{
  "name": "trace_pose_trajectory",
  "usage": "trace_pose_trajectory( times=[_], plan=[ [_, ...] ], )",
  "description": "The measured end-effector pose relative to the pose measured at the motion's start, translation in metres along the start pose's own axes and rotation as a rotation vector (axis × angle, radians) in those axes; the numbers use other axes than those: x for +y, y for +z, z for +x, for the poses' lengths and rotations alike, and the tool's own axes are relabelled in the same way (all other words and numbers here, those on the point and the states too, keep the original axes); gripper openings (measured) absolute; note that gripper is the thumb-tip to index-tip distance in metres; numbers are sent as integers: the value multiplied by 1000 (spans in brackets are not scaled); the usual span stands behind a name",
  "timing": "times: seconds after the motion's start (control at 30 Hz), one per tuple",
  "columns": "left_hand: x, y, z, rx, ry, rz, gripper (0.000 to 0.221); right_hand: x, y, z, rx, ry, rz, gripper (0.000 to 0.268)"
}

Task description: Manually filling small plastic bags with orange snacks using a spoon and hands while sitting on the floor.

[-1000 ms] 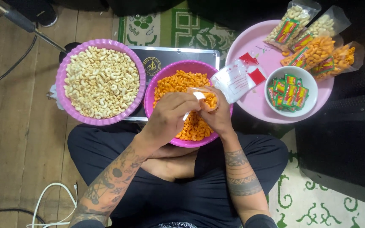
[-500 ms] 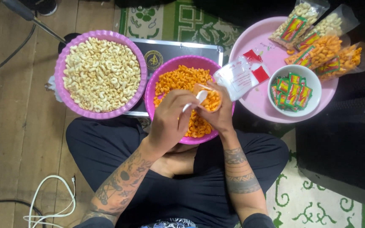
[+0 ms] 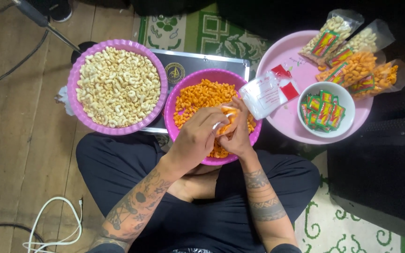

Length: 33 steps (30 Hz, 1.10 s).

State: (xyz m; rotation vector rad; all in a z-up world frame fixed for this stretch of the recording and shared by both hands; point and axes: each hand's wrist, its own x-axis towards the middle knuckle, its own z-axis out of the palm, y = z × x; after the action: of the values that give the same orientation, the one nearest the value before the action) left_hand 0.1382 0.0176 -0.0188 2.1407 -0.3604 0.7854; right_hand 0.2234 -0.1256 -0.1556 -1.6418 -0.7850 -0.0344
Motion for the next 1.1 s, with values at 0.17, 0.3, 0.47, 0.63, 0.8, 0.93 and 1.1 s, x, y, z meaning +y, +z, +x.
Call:
trace_pose_trajectory(
  times=[0.17,0.3,0.47,0.63,0.8,0.93,1.1],
  plan=[
    [9,-4,-4,-1,-16,10,19,0,-4,7,81,-21,-133,85],
    [8,-4,3,-16,19,28,20,9,-2,2,178,-14,-149,71],
    [12,-14,2,0,-11,-18,24,-7,-2,8,204,-35,-94,58],
    [3,-6,4,-20,33,7,20,-8,-7,6,106,98,-302,54],
    [-5,-2,4,11,10,-54,23,4,-7,3,123,-90,-92,59],
    [-9,-7,9,20,17,-47,23,-15,-3,7,51,-21,-136,44],
    [-2,-20,11,39,-11,-86,18,2,4,5,153,34,-47,60]
  ],
)
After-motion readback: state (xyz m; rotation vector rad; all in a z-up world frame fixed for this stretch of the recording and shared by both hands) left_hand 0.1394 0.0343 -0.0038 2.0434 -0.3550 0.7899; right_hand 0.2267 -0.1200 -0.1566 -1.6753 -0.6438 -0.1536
